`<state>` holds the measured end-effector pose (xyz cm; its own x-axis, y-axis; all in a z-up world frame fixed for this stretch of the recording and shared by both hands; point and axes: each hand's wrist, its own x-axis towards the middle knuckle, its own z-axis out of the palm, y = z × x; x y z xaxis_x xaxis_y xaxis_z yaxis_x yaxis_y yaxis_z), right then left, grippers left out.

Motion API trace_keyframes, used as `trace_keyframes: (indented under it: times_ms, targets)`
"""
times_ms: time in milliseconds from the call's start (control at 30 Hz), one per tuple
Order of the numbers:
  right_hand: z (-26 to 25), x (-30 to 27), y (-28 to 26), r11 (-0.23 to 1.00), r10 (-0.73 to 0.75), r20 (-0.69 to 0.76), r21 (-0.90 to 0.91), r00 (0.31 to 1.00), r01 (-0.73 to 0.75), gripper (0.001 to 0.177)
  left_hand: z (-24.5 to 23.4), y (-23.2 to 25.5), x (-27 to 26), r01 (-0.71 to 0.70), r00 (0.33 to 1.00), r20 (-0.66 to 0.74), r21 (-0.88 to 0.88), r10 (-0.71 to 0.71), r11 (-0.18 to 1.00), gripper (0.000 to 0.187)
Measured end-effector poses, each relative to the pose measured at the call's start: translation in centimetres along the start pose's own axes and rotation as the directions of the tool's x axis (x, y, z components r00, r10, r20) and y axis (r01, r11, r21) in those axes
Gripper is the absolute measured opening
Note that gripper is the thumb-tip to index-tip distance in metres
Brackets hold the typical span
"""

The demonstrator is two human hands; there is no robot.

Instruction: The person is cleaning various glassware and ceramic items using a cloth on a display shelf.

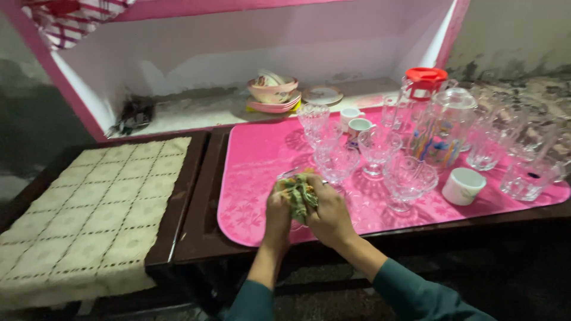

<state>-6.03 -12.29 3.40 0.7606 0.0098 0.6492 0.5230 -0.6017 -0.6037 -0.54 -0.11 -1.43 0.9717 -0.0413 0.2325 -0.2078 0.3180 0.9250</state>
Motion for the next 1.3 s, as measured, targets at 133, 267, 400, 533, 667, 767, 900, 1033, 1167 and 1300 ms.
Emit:
trace_keyframes:
  times_ms: [133,267,400,533,667,767,900,1033,1167,1300]
  targets:
    - [0.2,1.3,3.1,0.98,-0.094,0.011,0.176,0.996,0.091,0.037,-1.1,-2.2,1.0,-0.048,0.994,0.077,-0.28,0.072,0.959,0.036]
    - [0.2,1.6,5.8,0.89,0.266,0.278,0.296,0.923,-0.346,0.039,-1.0,-2.1,0.0,-0.076,0.983,0.136,-0.305,0.122,0.949,0.037]
    - [-0.3,2.0,7.8,0.439,0.296,0.523,0.669,0.8,-0.599,0.043,-0.4,-1.6,0.4,-0.07,0.986,0.119,-0.349,0.118,0.934,0.04]
    - [-0.2,1.2,8.2,0.176,0.423,0.544,0.735,0.724,-0.655,0.043,0.9,0.3,0.0,-0.076,0.991,0.082,-0.342,0.11,0.937,0.039]
    - [1.1,0.7,9.6,0.41,0.355,0.374,0.762,0.857,-0.502,0.036,0.8,0.3,1.4,-0.107,0.964,-0.213,0.223,0.156,0.969,0.045]
    - [0.3,0.9,7.4,0.696,0.445,0.18,0.546,0.877,-0.465,0.032,1.4,0.2,2.1,0.059,0.958,-0.267,0.527,0.1,0.848,0.05]
    - [2.6,0.2,9.4,0.947,0.091,-0.092,0.316,0.992,-0.058,0.052,2.7,-2.4,2.0,-0.07,0.956,-0.186,0.611,0.229,0.789,0.066]
    - [3.0,0.5,7.8,0.779,0.355,0.214,0.47,0.91,-0.415,0.036,0.9,-0.4,1.6,-0.01,0.984,-0.172,0.237,0.052,0.972,0.058]
    - [4.0,1.5,10.5,0.767,0.354,0.227,0.485,0.907,-0.421,0.037,-0.1,0.0,1.3,-0.194,0.974,-0.068,0.245,0.216,0.95,0.05]
    - [1.3,3.0,6.7,0.245,0.418,0.502,0.74,0.757,-0.626,0.033,-0.5,2.1,0.3,-0.205,0.975,0.09,0.012,0.203,0.979,0.056]
